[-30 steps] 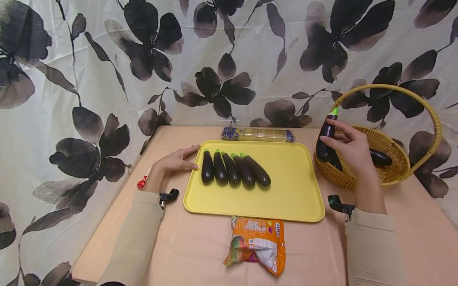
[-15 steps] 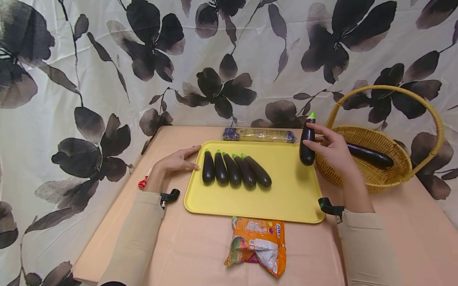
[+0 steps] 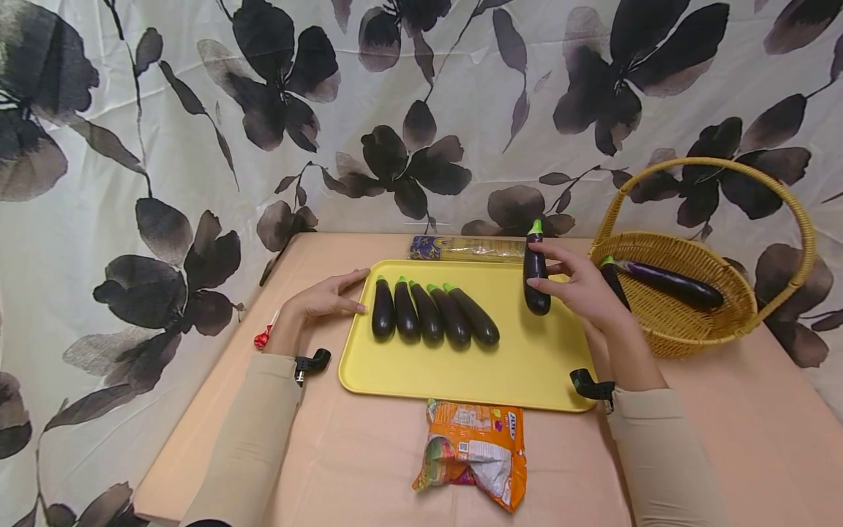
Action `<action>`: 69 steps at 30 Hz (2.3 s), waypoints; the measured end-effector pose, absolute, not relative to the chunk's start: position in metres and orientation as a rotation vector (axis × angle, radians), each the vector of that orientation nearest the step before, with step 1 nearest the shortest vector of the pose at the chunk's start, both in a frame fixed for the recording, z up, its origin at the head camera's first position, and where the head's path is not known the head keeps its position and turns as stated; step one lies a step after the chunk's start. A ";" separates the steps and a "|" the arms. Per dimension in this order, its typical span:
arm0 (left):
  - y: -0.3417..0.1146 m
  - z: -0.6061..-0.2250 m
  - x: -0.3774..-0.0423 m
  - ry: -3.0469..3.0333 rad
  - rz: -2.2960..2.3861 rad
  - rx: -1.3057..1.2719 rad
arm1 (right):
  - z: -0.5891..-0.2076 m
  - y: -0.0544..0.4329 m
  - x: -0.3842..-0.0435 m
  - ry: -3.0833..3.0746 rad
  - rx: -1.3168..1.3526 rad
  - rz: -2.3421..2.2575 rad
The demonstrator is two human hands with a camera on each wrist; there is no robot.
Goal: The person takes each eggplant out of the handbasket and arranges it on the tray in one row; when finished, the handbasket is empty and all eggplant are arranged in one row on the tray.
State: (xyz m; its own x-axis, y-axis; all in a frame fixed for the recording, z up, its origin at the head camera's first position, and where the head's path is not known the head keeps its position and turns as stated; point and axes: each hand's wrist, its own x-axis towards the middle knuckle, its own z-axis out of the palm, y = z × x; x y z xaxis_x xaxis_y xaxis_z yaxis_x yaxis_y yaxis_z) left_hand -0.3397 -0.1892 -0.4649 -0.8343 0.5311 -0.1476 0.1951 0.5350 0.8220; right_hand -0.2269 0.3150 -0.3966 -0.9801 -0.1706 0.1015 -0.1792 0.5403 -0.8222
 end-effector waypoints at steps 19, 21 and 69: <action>-0.190 -0.466 -0.340 2.409 1.195 0.605 | -0.417 0.291 -0.236 -2.810 0.581 1.341; -0.190 -0.466 -0.340 2.411 1.192 0.608 | -0.419 0.289 -0.236 -2.818 0.629 1.327; -0.194 -0.467 -0.340 2.353 1.236 0.642 | -0.437 0.268 -0.227 -3.021 0.720 1.172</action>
State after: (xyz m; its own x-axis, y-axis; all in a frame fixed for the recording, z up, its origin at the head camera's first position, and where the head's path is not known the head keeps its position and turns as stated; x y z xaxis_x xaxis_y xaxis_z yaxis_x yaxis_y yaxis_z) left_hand -0.3401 -0.1940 -0.4668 -0.8124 0.5668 -0.1371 0.2088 0.5022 0.8392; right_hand -0.2273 0.2681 -0.4373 -0.8910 -0.4539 -0.0086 -0.3293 0.6594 -0.6758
